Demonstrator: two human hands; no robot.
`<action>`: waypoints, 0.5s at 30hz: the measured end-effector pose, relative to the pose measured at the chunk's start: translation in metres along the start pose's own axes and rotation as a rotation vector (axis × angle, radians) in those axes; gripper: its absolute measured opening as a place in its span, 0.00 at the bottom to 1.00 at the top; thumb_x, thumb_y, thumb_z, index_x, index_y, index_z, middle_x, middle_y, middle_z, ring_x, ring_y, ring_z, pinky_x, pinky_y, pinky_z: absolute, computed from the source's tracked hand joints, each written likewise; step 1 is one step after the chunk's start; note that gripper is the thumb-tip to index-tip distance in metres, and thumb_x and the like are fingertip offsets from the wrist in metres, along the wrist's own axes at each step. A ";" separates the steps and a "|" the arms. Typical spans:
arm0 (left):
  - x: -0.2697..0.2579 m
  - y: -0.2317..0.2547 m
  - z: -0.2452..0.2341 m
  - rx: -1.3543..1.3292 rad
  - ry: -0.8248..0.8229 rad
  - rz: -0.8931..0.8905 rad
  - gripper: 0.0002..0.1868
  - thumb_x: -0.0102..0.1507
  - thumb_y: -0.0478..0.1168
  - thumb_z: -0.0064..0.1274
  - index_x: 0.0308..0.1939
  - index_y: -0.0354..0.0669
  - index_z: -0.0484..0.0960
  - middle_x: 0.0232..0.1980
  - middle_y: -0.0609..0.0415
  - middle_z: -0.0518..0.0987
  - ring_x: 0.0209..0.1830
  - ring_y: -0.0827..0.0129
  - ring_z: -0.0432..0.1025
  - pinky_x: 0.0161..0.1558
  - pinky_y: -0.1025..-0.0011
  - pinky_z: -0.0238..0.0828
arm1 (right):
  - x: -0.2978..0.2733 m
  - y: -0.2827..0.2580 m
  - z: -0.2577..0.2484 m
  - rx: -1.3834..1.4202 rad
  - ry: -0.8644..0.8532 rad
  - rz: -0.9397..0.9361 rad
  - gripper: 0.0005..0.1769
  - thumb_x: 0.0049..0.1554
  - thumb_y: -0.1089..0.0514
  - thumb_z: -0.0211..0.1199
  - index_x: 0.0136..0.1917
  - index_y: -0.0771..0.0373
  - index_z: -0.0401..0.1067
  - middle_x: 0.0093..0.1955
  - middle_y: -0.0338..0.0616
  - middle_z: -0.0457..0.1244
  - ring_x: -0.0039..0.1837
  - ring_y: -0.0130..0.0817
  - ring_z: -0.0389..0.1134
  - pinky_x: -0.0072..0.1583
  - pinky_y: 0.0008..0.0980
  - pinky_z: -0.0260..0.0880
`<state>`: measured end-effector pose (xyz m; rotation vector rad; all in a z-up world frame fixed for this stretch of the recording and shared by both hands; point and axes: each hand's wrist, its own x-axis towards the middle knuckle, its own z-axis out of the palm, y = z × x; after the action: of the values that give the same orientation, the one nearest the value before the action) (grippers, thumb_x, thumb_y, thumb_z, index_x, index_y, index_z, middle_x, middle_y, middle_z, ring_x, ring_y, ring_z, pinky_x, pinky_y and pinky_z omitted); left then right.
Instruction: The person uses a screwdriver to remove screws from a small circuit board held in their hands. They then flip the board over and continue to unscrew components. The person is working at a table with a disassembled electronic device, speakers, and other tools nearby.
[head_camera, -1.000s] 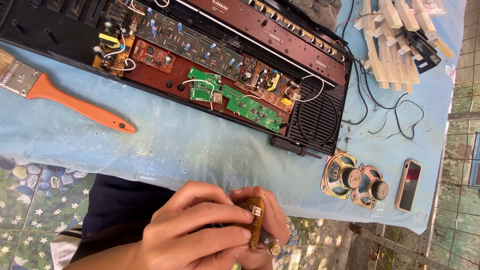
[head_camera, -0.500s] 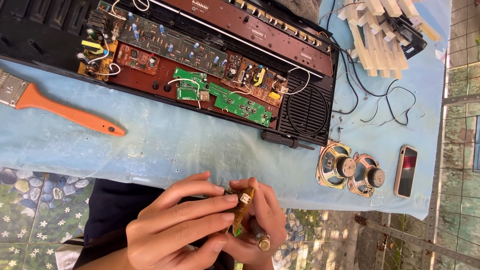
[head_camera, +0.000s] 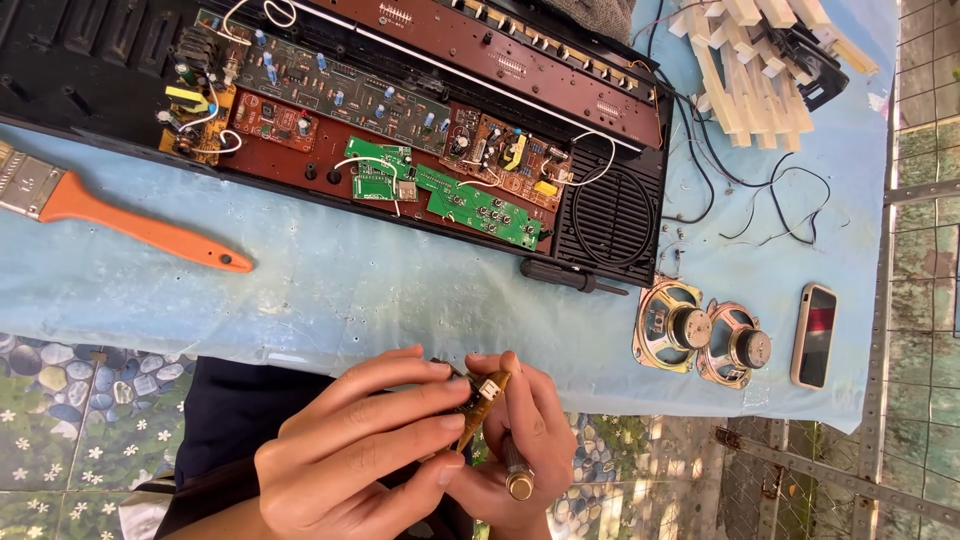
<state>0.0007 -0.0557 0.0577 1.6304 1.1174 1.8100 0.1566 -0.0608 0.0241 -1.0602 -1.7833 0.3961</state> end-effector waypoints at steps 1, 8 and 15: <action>0.000 0.000 -0.001 0.000 0.000 -0.001 0.08 0.59 0.37 0.61 0.38 0.36 0.86 0.44 0.43 0.86 0.45 0.51 0.86 0.54 0.57 0.90 | 0.000 -0.001 0.000 0.000 0.000 0.001 0.36 0.67 0.38 0.59 0.74 0.67 0.61 0.26 0.36 0.44 0.51 0.41 0.75 0.53 0.34 0.85; 0.001 0.002 -0.001 -0.016 -0.012 -0.020 0.08 0.60 0.39 0.58 0.36 0.37 0.86 0.45 0.43 0.86 0.45 0.51 0.86 0.54 0.57 0.89 | -0.003 -0.004 -0.001 0.038 0.000 0.086 0.40 0.65 0.34 0.61 0.74 0.66 0.61 0.43 0.53 0.61 0.52 0.39 0.75 0.50 0.30 0.82; 0.003 0.008 0.002 -0.002 0.059 -0.055 0.16 0.63 0.49 0.53 0.41 0.39 0.82 0.46 0.41 0.85 0.45 0.58 0.85 0.53 0.60 0.88 | -0.016 0.004 -0.003 0.580 0.006 0.337 0.49 0.59 0.41 0.76 0.76 0.75 0.58 0.67 0.67 0.65 0.69 0.54 0.69 0.69 0.47 0.73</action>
<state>0.0040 -0.0573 0.0659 1.5394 1.1739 1.8339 0.1635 -0.0719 0.0132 -0.9279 -1.3502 1.0432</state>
